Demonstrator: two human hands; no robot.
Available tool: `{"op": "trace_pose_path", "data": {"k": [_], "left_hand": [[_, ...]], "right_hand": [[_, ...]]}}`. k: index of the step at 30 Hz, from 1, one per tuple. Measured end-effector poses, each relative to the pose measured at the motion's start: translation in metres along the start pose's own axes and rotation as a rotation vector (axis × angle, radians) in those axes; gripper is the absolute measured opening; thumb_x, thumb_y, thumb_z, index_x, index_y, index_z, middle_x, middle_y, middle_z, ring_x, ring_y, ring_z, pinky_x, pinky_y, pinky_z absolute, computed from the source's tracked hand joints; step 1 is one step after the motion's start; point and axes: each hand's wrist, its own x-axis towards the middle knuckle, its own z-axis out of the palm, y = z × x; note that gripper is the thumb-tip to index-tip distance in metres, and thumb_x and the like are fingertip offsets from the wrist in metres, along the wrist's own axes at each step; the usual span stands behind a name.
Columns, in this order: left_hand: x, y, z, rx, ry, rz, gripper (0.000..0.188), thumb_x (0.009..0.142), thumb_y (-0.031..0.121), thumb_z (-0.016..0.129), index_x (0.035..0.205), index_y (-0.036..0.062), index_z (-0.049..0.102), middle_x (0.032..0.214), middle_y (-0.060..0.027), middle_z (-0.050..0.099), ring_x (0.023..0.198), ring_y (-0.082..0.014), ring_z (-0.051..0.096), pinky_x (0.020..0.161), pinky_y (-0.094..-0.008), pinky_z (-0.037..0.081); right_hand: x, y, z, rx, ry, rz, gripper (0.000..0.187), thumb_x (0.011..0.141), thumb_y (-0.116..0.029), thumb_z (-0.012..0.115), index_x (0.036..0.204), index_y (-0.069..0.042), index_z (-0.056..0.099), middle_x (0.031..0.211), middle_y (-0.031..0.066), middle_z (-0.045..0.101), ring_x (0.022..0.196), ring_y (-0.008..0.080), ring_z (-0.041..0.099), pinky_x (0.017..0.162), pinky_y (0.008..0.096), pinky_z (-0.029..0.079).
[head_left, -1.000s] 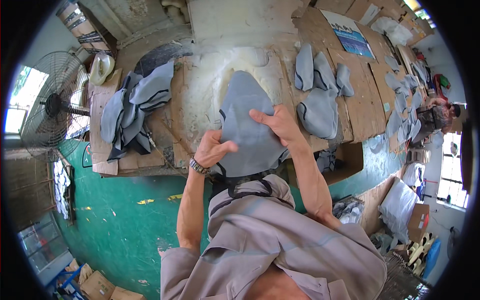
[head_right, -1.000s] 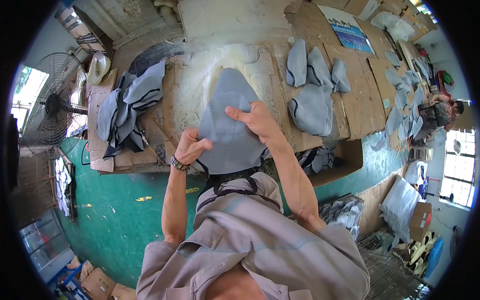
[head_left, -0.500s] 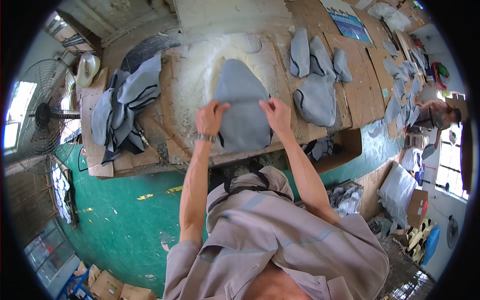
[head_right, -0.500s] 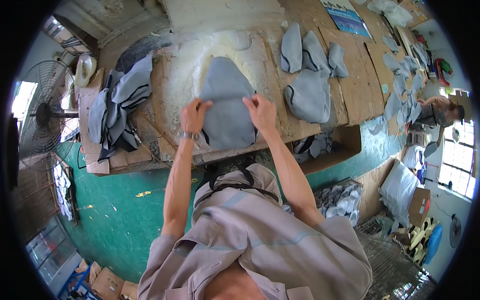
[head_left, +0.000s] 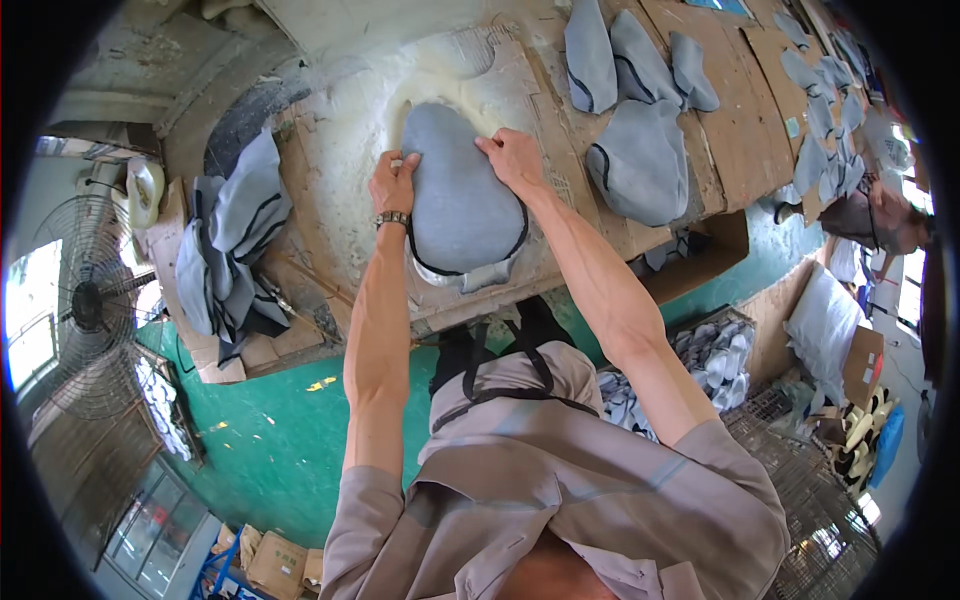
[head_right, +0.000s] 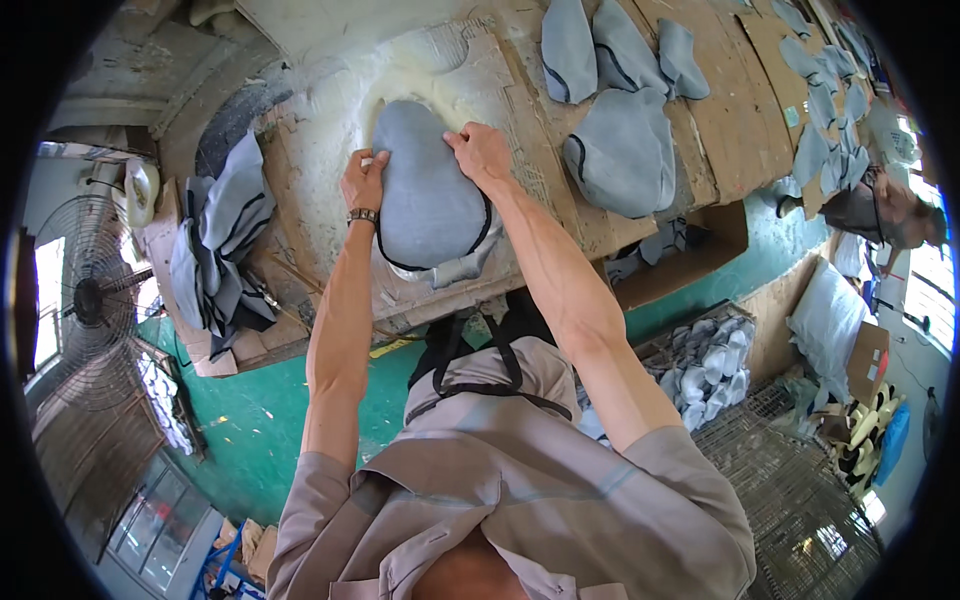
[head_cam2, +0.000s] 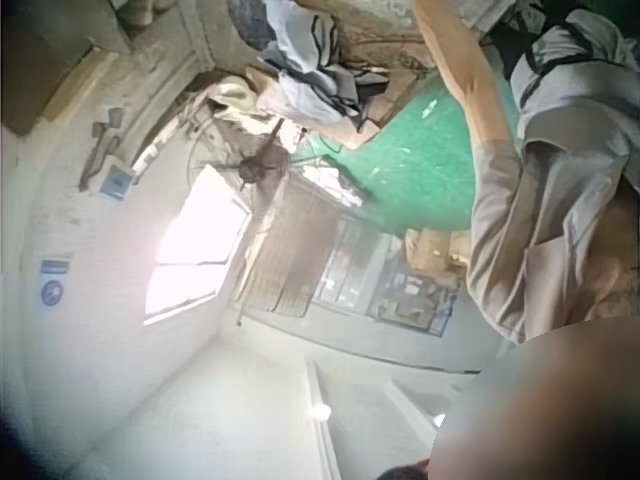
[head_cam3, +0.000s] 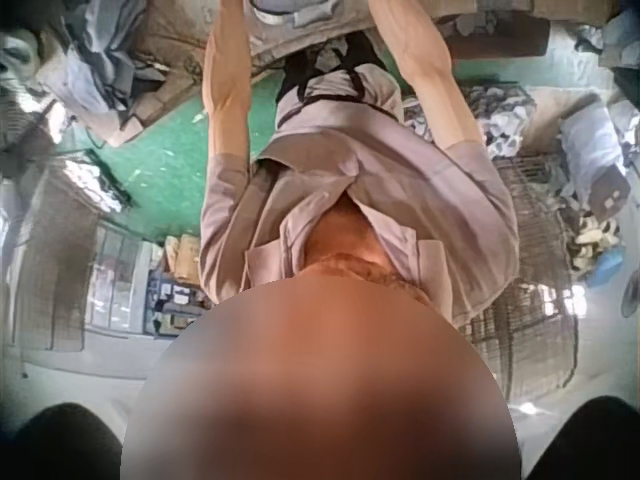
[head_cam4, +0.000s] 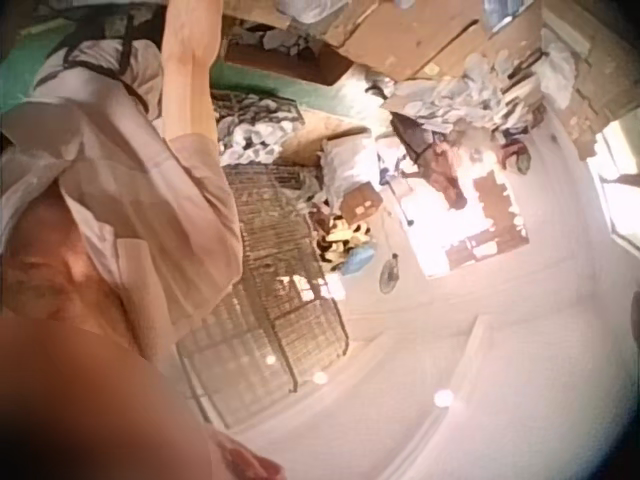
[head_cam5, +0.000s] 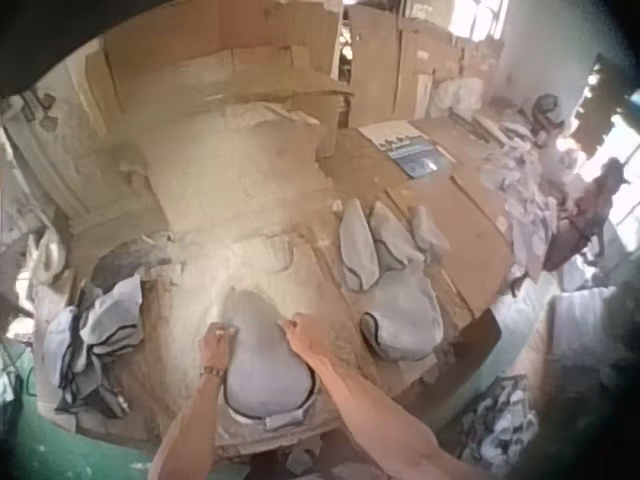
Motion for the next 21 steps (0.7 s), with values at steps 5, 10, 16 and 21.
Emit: {"op": "trace_pose_path", "data": {"k": [5,10,16,21], "left_hand": [[-0.017,-0.015,-0.025,0.102,-0.041,-0.116,0.040,0.084,0.041,0.079,0.105,0.0088,0.068,0.078,-0.0177,0.070,0.074,-0.0337,0.068,0.070,-0.0454,0.052],[-0.021,0.016,-0.022,0.138,-0.006,-0.092,0.038,0.088,0.044,0.073,0.109,0.0129,0.066,0.085,-0.0184,0.072,0.086,-0.0398,0.070,0.074,-0.0493,0.054],[-0.042,-0.016,-0.070,0.114,0.425,-0.031,0.035,0.088,0.029,0.075,0.117,0.0152,0.063,0.092,-0.0118,0.067,0.087,-0.0334,0.064,0.075,-0.0464,0.050],[-0.016,-0.080,-0.207,0.668,0.466,0.202,0.068,0.074,0.028,0.083,0.134,0.0111,0.056,0.135,-0.0147,0.053,0.131,-0.0373,0.046,0.110,-0.0574,0.034]], "right_hand": [[-0.048,-0.046,-0.011,-0.208,0.080,-0.179,0.032,0.087,-0.029,0.074,0.111,-0.009,0.070,0.114,0.0148,0.070,0.102,0.0353,0.067,0.081,0.0476,0.051],[-0.146,-0.094,-0.023,-0.150,0.022,-0.686,0.038,0.087,-0.025,0.071,0.122,-0.010,0.066,0.135,0.0097,0.058,0.126,0.0308,0.053,0.107,0.0502,0.038],[-0.153,-0.086,-0.002,-0.408,0.100,-0.733,0.036,0.091,-0.026,0.062,0.123,-0.010,0.067,0.141,0.0096,0.057,0.132,0.0335,0.049,0.110,0.0565,0.034],[-0.163,-0.085,0.000,-0.407,0.087,-0.735,0.037,0.090,-0.025,0.063,0.124,-0.013,0.068,0.140,0.0081,0.058,0.131,0.0331,0.049,0.110,0.0559,0.035]]}}
